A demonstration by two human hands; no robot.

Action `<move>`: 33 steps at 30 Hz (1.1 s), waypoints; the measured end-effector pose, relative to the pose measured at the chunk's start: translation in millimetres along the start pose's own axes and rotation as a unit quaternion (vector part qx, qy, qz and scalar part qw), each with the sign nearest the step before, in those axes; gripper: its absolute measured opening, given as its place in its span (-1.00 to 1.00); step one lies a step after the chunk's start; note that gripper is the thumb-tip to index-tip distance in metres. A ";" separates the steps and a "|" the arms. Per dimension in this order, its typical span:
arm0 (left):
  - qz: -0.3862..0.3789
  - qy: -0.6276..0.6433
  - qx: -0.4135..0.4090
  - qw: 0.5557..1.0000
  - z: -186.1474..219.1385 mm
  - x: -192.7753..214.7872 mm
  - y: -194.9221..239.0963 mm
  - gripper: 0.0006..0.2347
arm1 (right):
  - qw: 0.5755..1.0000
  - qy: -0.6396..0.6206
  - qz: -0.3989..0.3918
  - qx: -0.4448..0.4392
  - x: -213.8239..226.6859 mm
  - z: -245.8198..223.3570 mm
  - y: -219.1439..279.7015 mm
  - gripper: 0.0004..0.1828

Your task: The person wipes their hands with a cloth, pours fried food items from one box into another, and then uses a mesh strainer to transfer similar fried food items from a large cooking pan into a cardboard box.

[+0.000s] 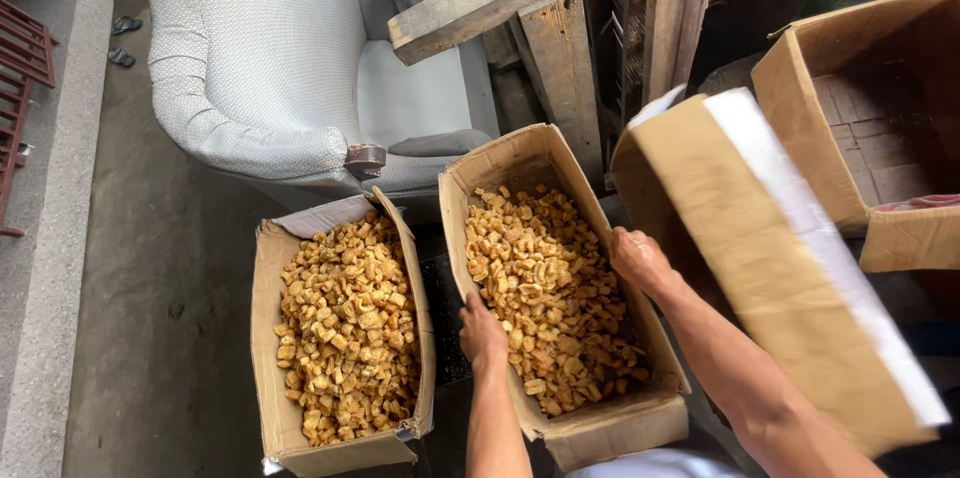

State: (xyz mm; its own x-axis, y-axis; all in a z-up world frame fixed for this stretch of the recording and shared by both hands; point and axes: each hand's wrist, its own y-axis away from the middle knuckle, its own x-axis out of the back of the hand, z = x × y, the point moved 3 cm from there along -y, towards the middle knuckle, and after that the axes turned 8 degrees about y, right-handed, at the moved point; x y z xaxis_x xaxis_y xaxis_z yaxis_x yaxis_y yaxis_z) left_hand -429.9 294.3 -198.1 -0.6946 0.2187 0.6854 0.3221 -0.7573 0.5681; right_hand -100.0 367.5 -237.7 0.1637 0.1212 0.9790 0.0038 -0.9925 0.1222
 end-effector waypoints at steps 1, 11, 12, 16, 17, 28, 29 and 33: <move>0.008 -0.007 -0.004 1.000 -6.4 3.3 -5.9 -0.48 | 0.999 0.010 0.005 0.037 -5.8 -4.7 -2.0 -0.83; 0.046 -0.062 0.016 0.997 -33.8 25.9 -22.1 -0.43 | 0.998 0.001 0.001 0.070 -32.8 -65.7 -1.7 -0.75; 0.044 -0.056 0.021 0.997 -34.3 28.6 -21.0 -0.44 | 0.996 0.029 -0.003 0.084 -35.1 -68.5 -3.3 -0.73; 0.027 -0.042 0.046 0.998 -34.0 43.1 -14.7 -0.48 | 0.995 0.025 -0.027 0.090 -41.0 -84.1 -1.8 -0.75; 0.022 -0.042 0.055 0.997 -36.0 48.0 -14.7 -0.49 | 0.989 0.073 -0.013 0.125 -40.0 -95.5 2.5 -0.71; 0.144 -0.058 -0.072 0.985 0.5 18.4 -24.1 -0.56 | 0.988 0.085 0.127 -0.034 142.6 -71.5 66.2 -0.58; 0.133 -0.019 -0.096 0.986 19.4 12.3 -15.9 -0.59 | 0.981 0.118 0.145 -0.052 153.9 -64.6 72.5 -0.50; 0.042 0.090 -0.193 0.976 92.9 -21.9 24.9 -0.62 | 0.954 0.244 0.139 -0.110 171.7 -21.6 81.5 -0.31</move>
State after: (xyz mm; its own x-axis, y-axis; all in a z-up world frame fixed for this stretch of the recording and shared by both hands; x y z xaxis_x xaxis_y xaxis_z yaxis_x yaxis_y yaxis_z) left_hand -347.0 327.8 -156.7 -0.7898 0.0608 0.6104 0.1404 -0.9508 0.2762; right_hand -92.9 307.8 -56.1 -0.3498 -0.0988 0.9316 -0.1896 -0.9664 -0.1737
